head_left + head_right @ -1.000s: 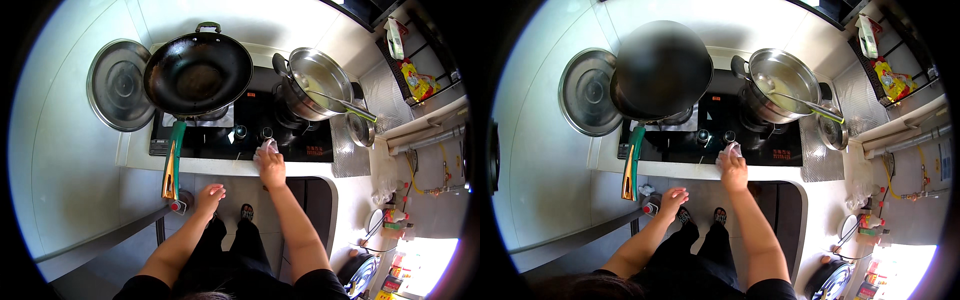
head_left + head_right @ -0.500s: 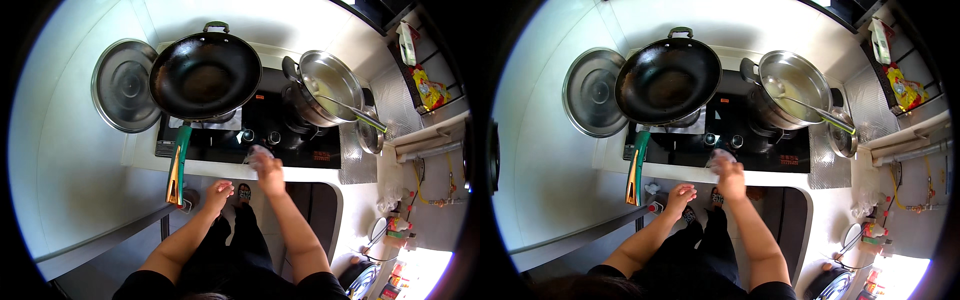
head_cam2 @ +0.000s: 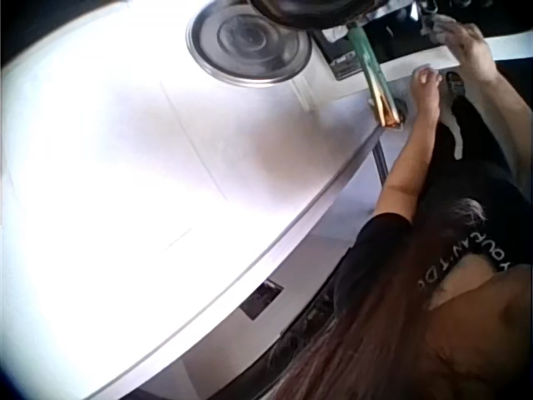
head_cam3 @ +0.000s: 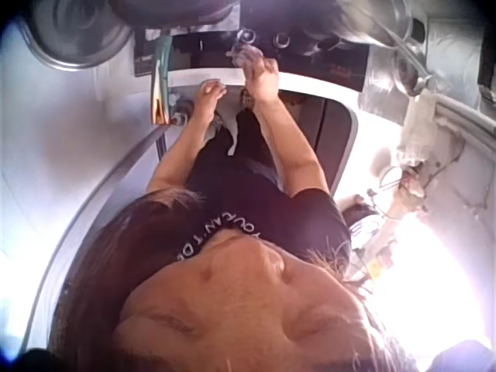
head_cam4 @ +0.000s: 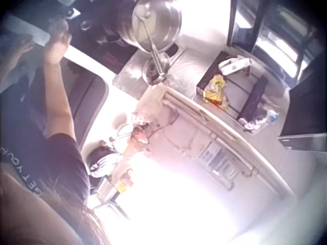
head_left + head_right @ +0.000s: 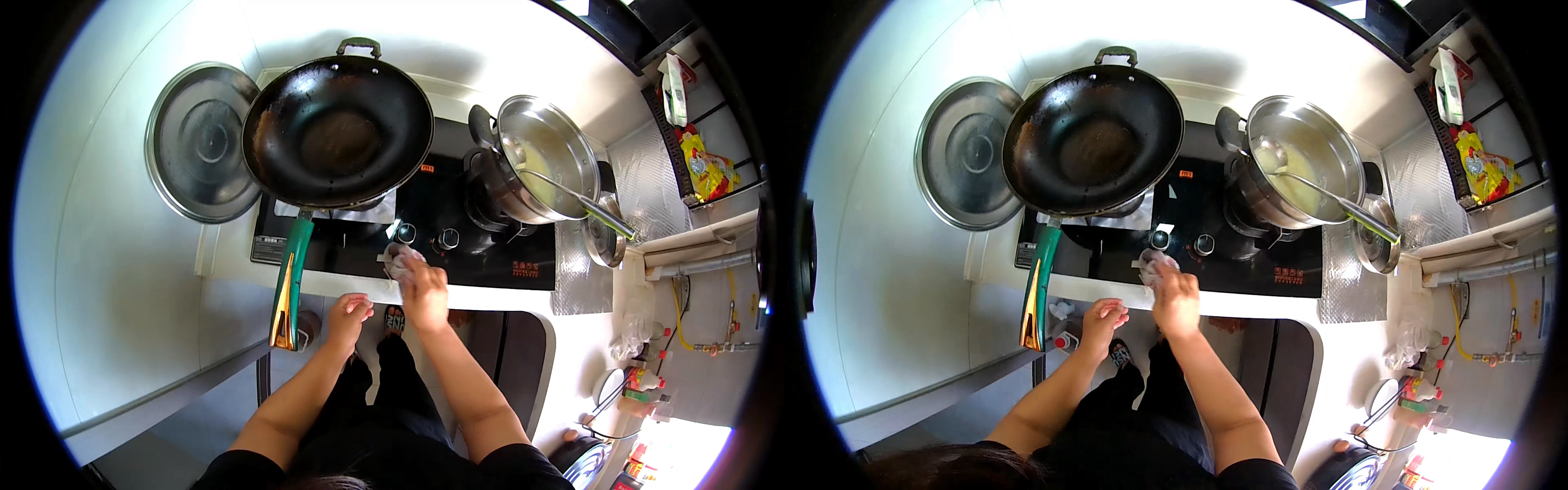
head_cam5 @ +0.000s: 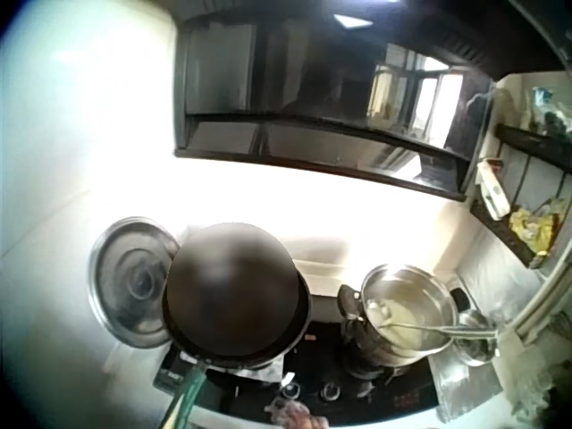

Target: The person flips a flatbread in a pan using chopsticks, washes a ladle in a sink, and puts bowls into a drawer before wiping the stove and wall with a cloth.

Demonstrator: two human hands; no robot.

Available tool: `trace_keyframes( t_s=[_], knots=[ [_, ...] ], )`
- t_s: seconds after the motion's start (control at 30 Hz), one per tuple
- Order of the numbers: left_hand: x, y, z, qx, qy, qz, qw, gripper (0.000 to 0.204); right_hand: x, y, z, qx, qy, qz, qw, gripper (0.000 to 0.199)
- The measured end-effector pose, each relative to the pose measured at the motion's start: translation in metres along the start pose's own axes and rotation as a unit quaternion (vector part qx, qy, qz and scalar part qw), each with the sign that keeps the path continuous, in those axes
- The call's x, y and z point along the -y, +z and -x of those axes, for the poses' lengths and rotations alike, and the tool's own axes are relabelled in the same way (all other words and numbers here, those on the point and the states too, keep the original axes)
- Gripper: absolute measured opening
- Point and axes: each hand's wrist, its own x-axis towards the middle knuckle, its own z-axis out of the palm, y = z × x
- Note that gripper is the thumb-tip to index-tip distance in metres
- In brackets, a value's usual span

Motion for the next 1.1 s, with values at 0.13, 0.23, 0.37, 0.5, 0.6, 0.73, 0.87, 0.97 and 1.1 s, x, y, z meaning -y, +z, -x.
trace_keyframes(
  t_s=[0.13,0.23,0.37,0.5,0.6,0.73,0.87,0.97,1.1],
  knots=[
    [-0.006,-0.002,-0.001,0.006,0.013,0.000,1.000,0.018,-0.026,-0.044,0.004,-0.018,0.002,0.105,0.994,0.036],
    [0.001,-0.002,-0.006,0.019,0.015,0.001,1.000,0.019,-0.054,-0.028,0.033,-0.041,0.101,0.179,0.978,0.043],
    [-0.002,0.004,-0.003,0.027,0.006,0.012,1.000,0.021,-0.024,0.001,0.034,0.011,0.047,0.148,0.988,0.043],
    [-0.002,0.006,-0.001,0.032,-0.004,-0.006,0.999,0.022,-0.013,-0.002,0.019,0.028,0.053,0.034,0.998,0.037],
    [-0.009,0.000,0.002,0.026,0.002,0.001,1.000,0.022,-0.018,-0.012,0.018,0.004,0.106,0.120,0.987,0.037],
    [-0.011,-0.015,0.002,-0.001,-0.007,0.006,1.000,0.020,0.001,0.018,0.028,-0.015,0.060,0.168,0.984,0.040],
    [-0.004,-0.028,-0.002,-0.020,-0.028,0.015,0.999,0.019,0.026,0.076,0.022,0.023,0.030,0.101,0.994,0.041],
    [0.000,-0.035,-0.002,-0.033,-0.020,0.035,0.999,0.020,0.061,0.112,0.007,0.041,0.054,0.021,0.997,0.041],
    [-0.015,-0.051,0.007,-0.061,-0.029,0.040,0.997,0.021,0.068,0.102,-0.031,0.008,0.097,-0.088,0.991,0.034]
  ],
)
